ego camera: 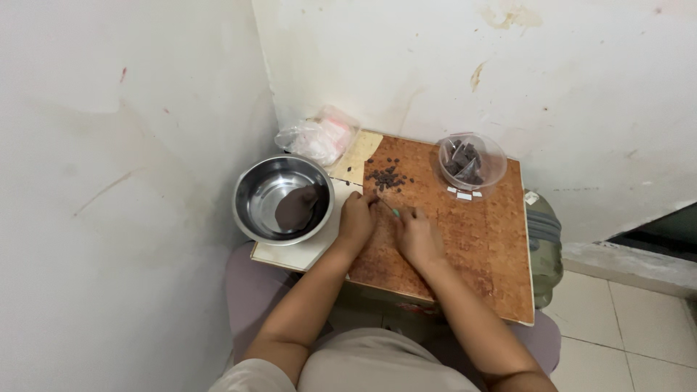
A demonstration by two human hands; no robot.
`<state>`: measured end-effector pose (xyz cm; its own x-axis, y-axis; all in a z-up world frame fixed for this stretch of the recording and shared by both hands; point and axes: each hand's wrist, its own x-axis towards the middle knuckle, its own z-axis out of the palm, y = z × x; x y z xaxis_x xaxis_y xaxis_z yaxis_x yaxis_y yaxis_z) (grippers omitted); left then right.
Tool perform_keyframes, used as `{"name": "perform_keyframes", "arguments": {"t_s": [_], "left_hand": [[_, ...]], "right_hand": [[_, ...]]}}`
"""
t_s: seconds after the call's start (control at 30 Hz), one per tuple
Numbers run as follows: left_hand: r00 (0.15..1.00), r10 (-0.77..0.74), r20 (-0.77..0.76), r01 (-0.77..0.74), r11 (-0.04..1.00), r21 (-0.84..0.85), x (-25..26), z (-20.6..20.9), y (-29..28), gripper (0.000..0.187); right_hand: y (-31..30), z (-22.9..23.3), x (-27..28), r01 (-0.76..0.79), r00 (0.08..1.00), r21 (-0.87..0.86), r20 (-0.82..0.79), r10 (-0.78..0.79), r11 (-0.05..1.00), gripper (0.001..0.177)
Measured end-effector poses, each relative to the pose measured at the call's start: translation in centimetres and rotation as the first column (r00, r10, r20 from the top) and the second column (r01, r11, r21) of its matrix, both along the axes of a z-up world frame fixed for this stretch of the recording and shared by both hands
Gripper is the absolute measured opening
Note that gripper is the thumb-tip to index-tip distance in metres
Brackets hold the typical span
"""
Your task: The person cuts small dark dried pieces on a wooden board using a knife, then places the cut pieces into a clear plastic container. The person repeats this process multiple times, handling the material by hand and using the knife to chop it into smaller bits.
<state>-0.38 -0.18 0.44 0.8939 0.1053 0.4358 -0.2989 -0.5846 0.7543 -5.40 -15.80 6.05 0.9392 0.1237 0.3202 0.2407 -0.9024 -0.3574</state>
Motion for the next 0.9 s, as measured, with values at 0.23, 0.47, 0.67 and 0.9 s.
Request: {"name": "perform_keyframes", "arguments": {"t_s": [0.23,0.47,0.67,0.9], "left_hand": [[0.999,0.008,-0.035,-0.006,0.998,0.054,0.3,-0.4,0.1,0.016],[0.998,0.019,-0.053,-0.018,1.000,0.017,0.5,-1.0,0.5,0.015],[0.999,0.005,-0.049,-0.006,1.000,-0.012,0.3,-0.6,0.5,0.018],[1.000,0.012,0.000,-0.012,0.999,0.038,0.6,-1.3,0.4,0.012]], "right_hand": [[0.2,-2.3,1.0,0.023,0.998,-0.077,-0.060,-0.027,0.997,0.026],[0.8,-1.7,3.2,0.023,0.999,0.033,-0.032,-0.021,0.999,0.029],[0.6,1.2,-0.5,0.040,0.989,-0.006,-0.141,-0.041,0.999,0.030],[1.0,-0.8,1.2,-0.024,0.999,-0.011,-0.042,0.024,1.000,0.025]]}}
